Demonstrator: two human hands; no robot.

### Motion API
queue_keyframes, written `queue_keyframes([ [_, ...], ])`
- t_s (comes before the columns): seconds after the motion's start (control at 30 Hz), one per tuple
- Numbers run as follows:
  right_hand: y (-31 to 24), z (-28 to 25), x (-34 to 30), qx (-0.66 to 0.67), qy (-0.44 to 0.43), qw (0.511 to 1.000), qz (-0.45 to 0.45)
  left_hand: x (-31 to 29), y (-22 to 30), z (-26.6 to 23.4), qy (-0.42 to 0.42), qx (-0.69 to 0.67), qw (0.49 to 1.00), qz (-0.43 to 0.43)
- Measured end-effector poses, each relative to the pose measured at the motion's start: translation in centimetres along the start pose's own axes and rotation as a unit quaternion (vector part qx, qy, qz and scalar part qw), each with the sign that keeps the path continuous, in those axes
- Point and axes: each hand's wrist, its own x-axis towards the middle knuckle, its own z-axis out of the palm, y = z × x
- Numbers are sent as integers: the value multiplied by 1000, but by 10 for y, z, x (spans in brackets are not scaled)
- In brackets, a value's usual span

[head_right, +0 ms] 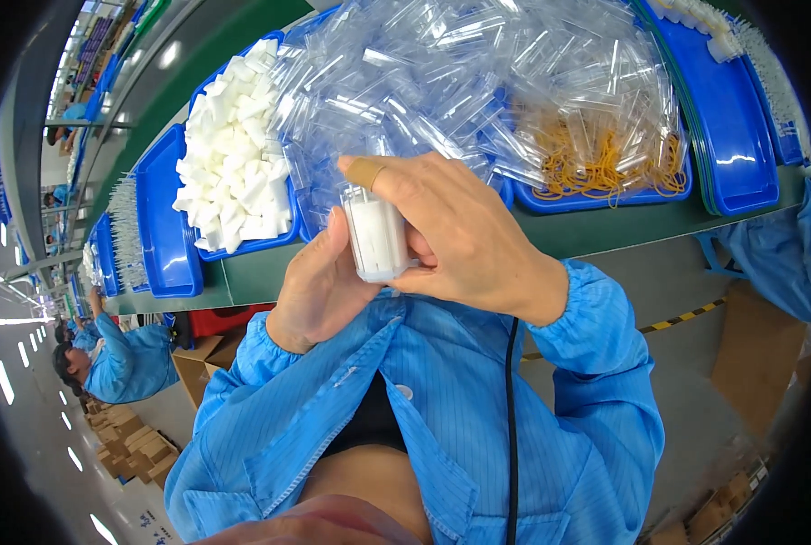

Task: The person assembles dispenser parts by inserting white inserts into clear plastic tubes by hand, wraps a rubber band around a bundle of them, and places the bundle onto a tray. The person then rearranges trays on the table and assembles additional dispenser parts.

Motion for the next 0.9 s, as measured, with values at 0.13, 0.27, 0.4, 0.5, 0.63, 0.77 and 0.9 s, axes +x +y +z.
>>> queue_keyframes([
  [0.13,4,-12,-4,-8,13,1000,-9,10,-3,6,-10,13,1000,-7],
  [0.27,3,-17,-12,1,42,999,-4,18,-14,10,-29,-70,997,-5],
  [0.4,4,-16,-19,3,56,998,-15,20,-18,17,12,-23,1000,-9],
  [0.5,4,-42,-31,54,48,997,5,24,-17,25,87,-30,996,1],
  [0.63,22,-113,-73,-113,241,949,168,27,-8,25,96,77,992,34],
  [0.77,41,-172,-114,-359,301,839,275,31,-3,36,114,148,980,62],
  [0.9,31,-172,-122,-394,229,831,318,33,2,41,129,168,975,71],
])
